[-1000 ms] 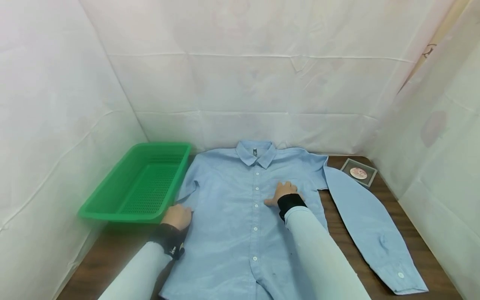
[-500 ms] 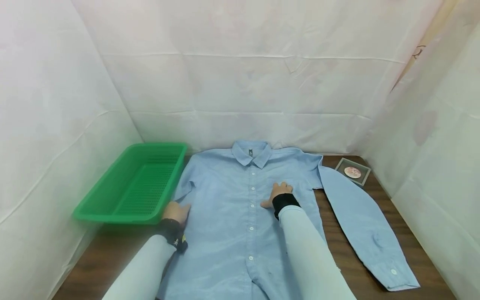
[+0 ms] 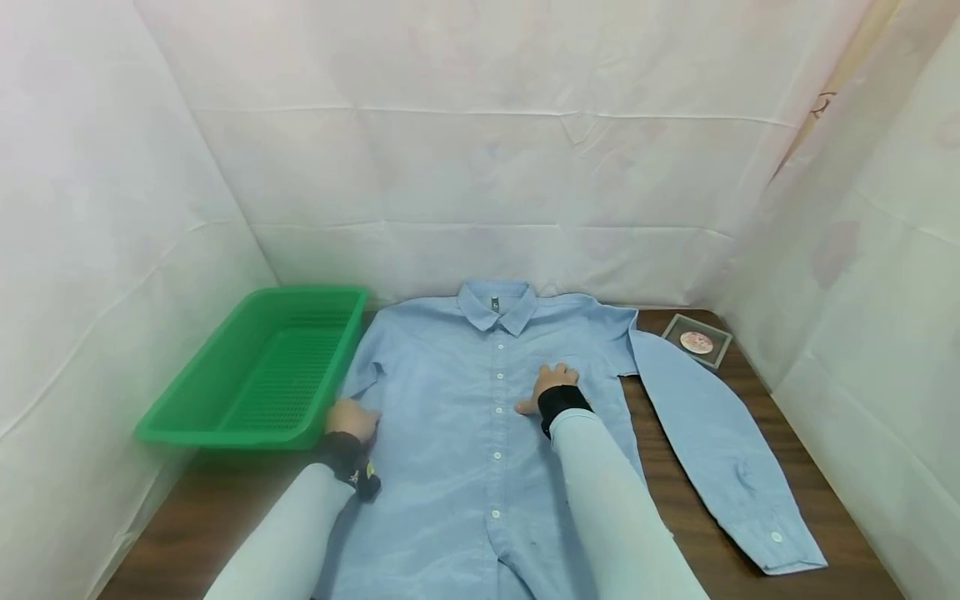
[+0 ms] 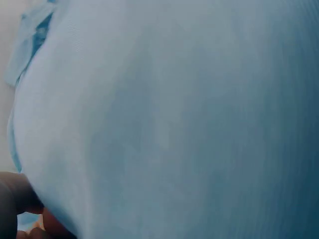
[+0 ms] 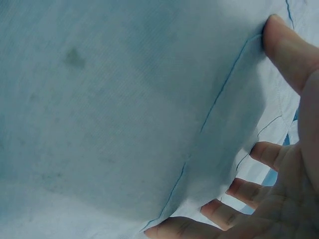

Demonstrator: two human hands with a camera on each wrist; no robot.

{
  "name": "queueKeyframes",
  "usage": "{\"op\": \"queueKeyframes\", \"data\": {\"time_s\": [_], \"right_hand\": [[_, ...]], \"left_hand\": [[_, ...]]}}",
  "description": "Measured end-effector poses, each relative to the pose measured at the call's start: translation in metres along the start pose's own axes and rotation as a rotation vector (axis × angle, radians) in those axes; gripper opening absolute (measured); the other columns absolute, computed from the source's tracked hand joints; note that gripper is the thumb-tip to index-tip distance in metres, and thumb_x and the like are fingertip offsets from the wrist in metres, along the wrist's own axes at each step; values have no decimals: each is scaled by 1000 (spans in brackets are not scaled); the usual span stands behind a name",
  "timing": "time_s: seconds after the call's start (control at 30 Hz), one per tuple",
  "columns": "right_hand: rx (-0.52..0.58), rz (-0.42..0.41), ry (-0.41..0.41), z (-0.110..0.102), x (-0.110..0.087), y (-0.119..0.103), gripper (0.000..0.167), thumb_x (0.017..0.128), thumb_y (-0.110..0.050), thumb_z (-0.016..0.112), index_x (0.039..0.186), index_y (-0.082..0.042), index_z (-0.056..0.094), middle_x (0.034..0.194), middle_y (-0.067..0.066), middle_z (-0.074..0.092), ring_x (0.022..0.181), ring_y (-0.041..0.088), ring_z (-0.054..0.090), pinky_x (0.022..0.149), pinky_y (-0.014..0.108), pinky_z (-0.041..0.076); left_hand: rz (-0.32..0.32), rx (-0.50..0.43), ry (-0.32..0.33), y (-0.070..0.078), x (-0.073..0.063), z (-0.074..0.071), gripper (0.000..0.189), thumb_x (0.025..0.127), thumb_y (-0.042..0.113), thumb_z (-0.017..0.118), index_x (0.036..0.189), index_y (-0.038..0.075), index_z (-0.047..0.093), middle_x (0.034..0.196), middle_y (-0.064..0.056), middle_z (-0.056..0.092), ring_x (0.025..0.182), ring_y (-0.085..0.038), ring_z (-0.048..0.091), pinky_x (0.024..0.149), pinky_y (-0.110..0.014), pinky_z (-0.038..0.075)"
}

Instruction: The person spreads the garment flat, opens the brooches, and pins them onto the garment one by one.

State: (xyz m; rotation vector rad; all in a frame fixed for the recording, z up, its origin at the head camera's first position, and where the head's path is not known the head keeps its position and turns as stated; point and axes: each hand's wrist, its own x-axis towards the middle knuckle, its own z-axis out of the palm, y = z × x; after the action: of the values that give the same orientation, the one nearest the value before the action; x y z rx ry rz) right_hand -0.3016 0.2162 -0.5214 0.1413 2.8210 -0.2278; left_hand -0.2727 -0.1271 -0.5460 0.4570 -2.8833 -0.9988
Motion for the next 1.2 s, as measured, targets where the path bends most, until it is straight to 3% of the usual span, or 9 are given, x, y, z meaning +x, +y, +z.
{"op": "queueKeyframes", "data": {"time_s": [0.17, 0.33, 0.43, 0.53, 0.63, 0.73, 0.9, 1.03, 1.2], "right_hand": [[-14, -11, 10, 4, 1, -2, 97, 78, -60, 71, 141, 6, 38, 132, 34, 39, 119, 51, 39, 98, 55, 37], [-11, -10, 2, 2, 2, -1, 97, 79, -60, 70, 142, 6, 36, 134, 35, 37, 120, 52, 38, 98, 55, 37], [-3, 5, -5, 1, 1, -2, 97, 79, -59, 70, 143, 5, 35, 135, 34, 36, 121, 52, 36, 99, 55, 37], [1, 14, -10, 1, 0, -2, 96, 80, -59, 69, 144, 5, 34, 136, 34, 35, 122, 52, 35, 99, 55, 37], [10, 18, -19, 0, -3, -3, 96, 81, -58, 68, 145, 4, 33, 139, 34, 33, 124, 52, 34, 101, 55, 36], [6, 11, -28, -2, -6, -4, 96, 82, -59, 67, 145, 5, 32, 139, 35, 32, 124, 52, 33, 101, 55, 35], [-17, 3, -28, -2, -5, -2, 95, 83, -59, 66, 144, 5, 33, 138, 35, 33, 123, 53, 34, 102, 55, 34], [-25, 0, -22, 0, 0, -1, 95, 82, -59, 66, 143, 6, 34, 136, 36, 34, 122, 53, 35, 102, 56, 33], [-30, 9, -30, 1, 2, -2, 96, 81, -60, 66, 143, 6, 34, 137, 35, 34, 123, 52, 35, 103, 55, 32]], "left_hand": [[65, 49, 31, 8, 3, -3, 33, 88, 12, 53, 56, 2, 54, 59, -14, 57, 55, -30, 53, 47, -40, 39], [158, 44, 64, 28, 4, -8, 13, 89, 2, 53, 89, -7, 63, 79, -25, 64, 72, -40, 62, 59, -49, 49], [248, 106, 84, 40, 3, -13, 26, 89, -3, 54, 114, -9, 59, 92, -29, 65, 79, -44, 64, 66, -52, 52], [347, 210, 111, 51, 5, -18, 20, 91, -5, 54, 109, -9, 61, 87, -28, 66, 73, -41, 65, 63, -50, 53], [411, 301, 130, 58, 8, -25, 15, 94, -5, 51, 91, -8, 65, 78, -25, 65, 67, -38, 65, 59, -48, 53], [445, 350, 120, 64, 12, -34, 19, 93, -4, 50, 82, -9, 65, 78, -24, 62, 69, -37, 63, 61, -47, 52], [512, 400, 81, 70, 23, -49, 17, 90, -1, 54, 97, -16, 59, 93, -27, 55, 76, -37, 60, 70, -46, 52], [582, 421, 45, 75, 30, -63, 20, 91, -3, 54, 109, -11, 52, 98, -24, 53, 75, -36, 60, 68, -45, 52], [671, 441, 39, 84, 40, -84, 49, 84, -8, 61, 129, -3, 43, 98, -23, 62, 85, -38, 63, 76, -47, 52]]}}
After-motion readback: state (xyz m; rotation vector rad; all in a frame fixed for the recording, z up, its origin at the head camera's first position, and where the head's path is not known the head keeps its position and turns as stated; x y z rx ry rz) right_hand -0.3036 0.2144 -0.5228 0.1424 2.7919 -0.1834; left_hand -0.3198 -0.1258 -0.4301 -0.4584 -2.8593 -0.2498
